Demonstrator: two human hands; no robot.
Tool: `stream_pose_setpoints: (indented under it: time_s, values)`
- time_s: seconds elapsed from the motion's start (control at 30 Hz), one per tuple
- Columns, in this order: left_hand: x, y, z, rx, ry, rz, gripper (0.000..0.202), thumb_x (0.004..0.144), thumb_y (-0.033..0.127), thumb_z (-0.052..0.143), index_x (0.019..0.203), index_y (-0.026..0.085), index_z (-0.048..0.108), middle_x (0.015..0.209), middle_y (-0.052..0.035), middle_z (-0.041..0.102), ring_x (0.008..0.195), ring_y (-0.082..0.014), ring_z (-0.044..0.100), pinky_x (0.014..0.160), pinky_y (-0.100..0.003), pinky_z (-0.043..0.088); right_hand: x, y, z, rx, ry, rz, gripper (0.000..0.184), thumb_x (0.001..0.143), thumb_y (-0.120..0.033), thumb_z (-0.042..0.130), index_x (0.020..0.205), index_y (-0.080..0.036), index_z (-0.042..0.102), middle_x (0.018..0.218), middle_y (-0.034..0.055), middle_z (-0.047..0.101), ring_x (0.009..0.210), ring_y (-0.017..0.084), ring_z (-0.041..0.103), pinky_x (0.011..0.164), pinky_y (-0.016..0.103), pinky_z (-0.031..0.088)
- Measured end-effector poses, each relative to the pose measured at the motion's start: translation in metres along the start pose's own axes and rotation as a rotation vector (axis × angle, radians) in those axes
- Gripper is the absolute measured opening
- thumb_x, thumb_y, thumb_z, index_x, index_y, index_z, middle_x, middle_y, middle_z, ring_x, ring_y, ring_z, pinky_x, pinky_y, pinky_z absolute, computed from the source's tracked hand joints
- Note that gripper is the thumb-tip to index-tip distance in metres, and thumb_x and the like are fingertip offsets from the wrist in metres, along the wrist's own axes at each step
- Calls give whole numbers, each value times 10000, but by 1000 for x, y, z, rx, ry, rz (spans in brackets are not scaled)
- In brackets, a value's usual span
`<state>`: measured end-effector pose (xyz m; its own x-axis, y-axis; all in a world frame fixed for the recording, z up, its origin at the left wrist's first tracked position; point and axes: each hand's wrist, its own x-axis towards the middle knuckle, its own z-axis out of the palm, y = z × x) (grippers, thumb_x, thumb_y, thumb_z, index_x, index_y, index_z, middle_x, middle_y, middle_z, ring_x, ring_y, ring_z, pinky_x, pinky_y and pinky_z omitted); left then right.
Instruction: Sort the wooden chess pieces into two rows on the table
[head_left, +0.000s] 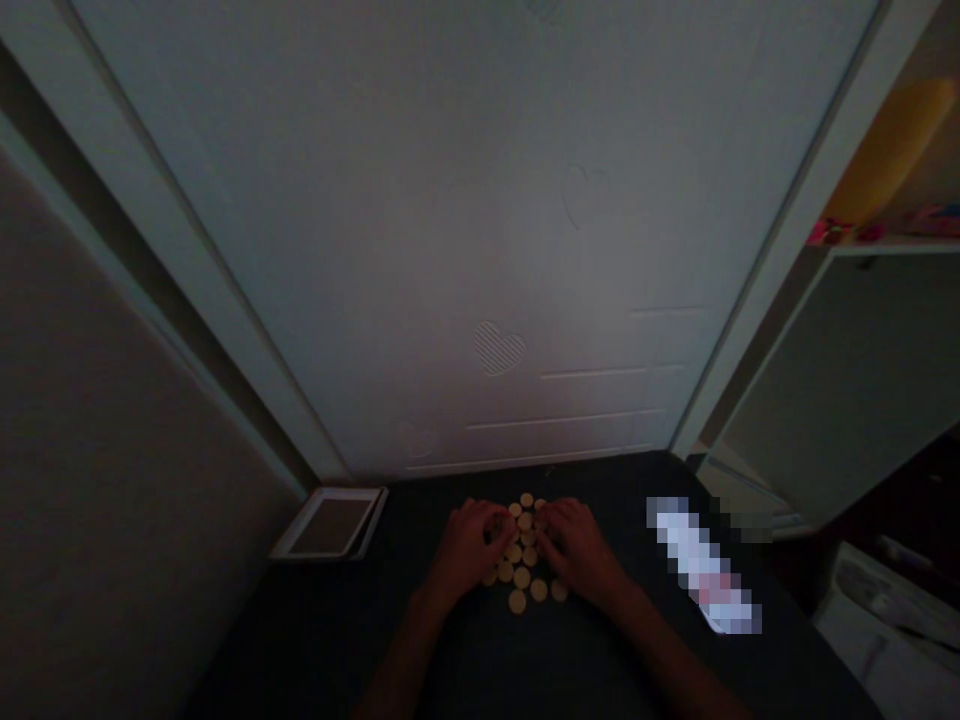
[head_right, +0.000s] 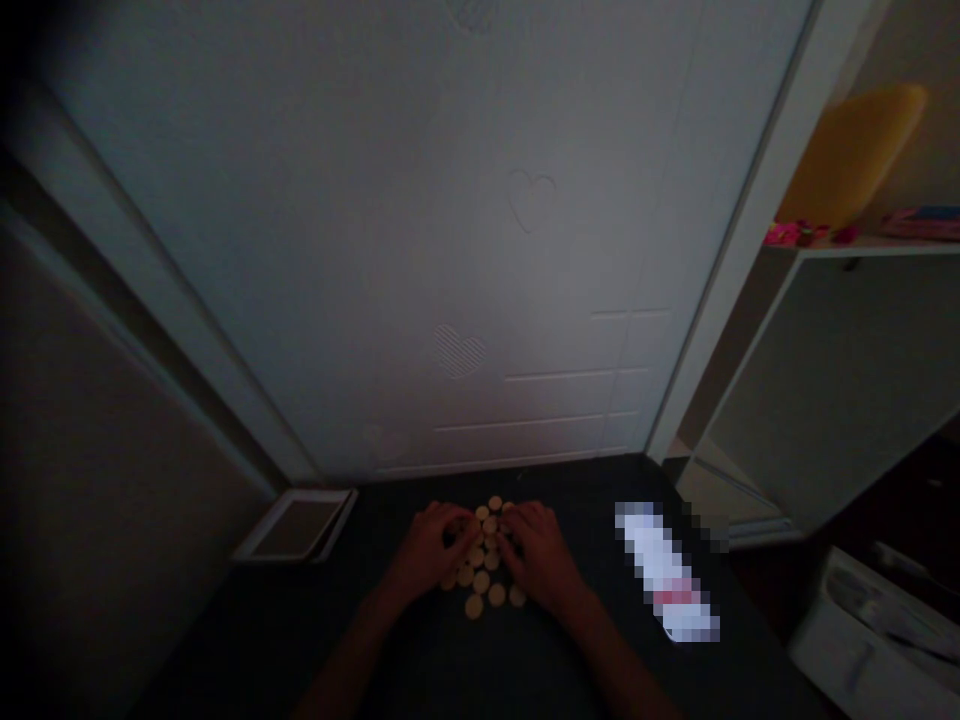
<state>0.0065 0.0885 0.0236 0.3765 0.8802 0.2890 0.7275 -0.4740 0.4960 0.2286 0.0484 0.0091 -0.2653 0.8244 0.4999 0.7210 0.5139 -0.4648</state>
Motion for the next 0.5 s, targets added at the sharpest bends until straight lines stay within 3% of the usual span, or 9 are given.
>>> stream_pose_setpoints:
  time_s: [0.2,0.37,0.5]
  values:
    - [-12,4,5,-20,69,32,190,964,393,553,1025,276,690,1081,-30,720,1035,-246,613,904,-411,445,24,2,19,-38,-59,11,69,937,-280,627,918,-236,678,977,46,694,980,223,603,889,366,433]
    - [-15,0,11,-16,100,45,179,962,378,560,1020,280,699,1084,-34,724,1050,-255,613,913,-431,444,21,8,25,-24,-73,24,55,905,-251,657,953,-243,680,964,36,691,964,220,600,865,350,428]
    - [-15,-4,15,-19,136,41,178,961,370,560,1009,270,699,1050,-38,730,1032,-255,614,896,-422,447,15,26,15,43,4,53,131,872,-213,664,1000,-237,679,1000,45,706,977,229,608,887,363,447]
